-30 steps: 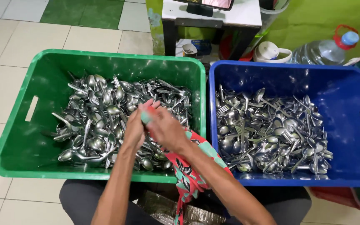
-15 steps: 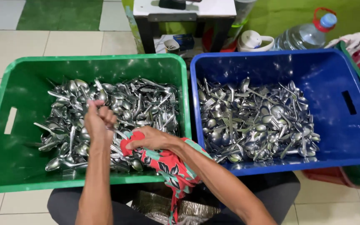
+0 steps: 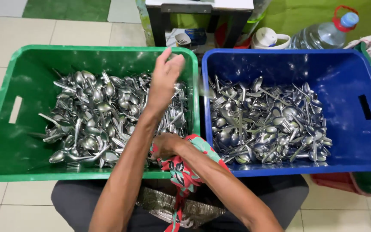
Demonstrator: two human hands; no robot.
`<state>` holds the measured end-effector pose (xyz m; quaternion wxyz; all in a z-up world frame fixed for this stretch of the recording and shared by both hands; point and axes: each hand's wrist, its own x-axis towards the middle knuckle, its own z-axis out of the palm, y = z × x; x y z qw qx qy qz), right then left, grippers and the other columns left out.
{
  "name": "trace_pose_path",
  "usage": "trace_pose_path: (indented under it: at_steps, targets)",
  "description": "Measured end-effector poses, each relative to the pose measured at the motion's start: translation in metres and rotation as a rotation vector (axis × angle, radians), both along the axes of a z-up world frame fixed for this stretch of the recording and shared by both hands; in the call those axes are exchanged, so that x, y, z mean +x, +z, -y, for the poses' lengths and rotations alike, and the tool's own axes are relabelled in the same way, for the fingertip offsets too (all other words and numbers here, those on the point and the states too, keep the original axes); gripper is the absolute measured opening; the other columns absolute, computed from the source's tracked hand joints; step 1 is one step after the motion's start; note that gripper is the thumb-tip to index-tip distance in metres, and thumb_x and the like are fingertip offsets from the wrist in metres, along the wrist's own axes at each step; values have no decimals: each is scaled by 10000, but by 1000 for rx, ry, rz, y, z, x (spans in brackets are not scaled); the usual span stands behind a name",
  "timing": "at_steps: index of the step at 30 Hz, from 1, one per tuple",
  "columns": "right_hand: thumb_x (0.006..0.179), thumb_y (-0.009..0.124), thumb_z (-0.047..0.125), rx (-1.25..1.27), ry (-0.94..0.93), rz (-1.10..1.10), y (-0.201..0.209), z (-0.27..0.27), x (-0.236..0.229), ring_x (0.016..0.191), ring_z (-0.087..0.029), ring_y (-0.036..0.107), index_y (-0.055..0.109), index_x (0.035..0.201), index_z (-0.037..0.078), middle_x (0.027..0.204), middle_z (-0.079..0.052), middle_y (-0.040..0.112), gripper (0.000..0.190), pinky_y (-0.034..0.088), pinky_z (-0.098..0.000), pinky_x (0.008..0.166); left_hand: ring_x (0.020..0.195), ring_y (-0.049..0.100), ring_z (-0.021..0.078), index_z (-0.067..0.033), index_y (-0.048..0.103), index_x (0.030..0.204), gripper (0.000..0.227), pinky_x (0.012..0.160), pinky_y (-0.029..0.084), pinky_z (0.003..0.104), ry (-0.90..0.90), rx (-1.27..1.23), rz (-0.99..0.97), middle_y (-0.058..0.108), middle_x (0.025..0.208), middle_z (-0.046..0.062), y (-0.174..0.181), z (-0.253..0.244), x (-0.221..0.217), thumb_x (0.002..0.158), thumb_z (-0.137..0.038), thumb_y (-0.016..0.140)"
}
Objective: Wiping and polishing metal spoons and forks using a cloth.
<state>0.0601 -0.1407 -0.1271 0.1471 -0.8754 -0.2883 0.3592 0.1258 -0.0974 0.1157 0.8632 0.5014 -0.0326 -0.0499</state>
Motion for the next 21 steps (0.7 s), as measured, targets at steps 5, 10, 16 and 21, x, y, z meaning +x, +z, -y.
trace_pose_path:
  at_steps: [5, 10, 16, 21]
  targets:
    - [822, 531, 580, -64, 203, 55, 29, 14, -8, 1125, -339, 699, 762, 1071, 172, 1103, -127, 748, 531, 582, -539, 896, 927, 698, 405, -126, 658, 977, 259, 772, 547, 533, -169, 1423, 281, 689, 841, 130, -111, -24, 11, 936, -380, 686]
    - [812, 539, 385, -108, 93, -100, 41, 4, 0, 1193, -380, 663, 741, 1126, 89, 1196, -192, 724, 476, 558, -557, 963, 923, 750, 395, -41, 770, 926, 215, 778, 606, 539, -501, 1802, 183, 759, 874, 199, -258, -73, 12, 823, -217, 703]
    - [830, 537, 432, -51, -39, -34, 37, 9, 5, 1148, -419, 680, 769, 1057, 76, 1134, -217, 741, 482, 561, -557, 940, 988, 718, 417, -87, 661, 1097, 295, 847, 598, 531, -412, 1735, 236, 672, 1085, 200, -254, -102, 7, 809, -118, 721]
    - [933, 386, 386, -15, -232, -52, 94, 11, 8, 1162, -438, 669, 748, 1084, 25, 1147, -245, 732, 534, 535, -563, 970, 1209, 600, 476, -109, 401, 1460, 614, 1013, 476, 596, -340, 1558, 214, 613, 1296, 280, -104, -132, -34, 899, -24, 637]
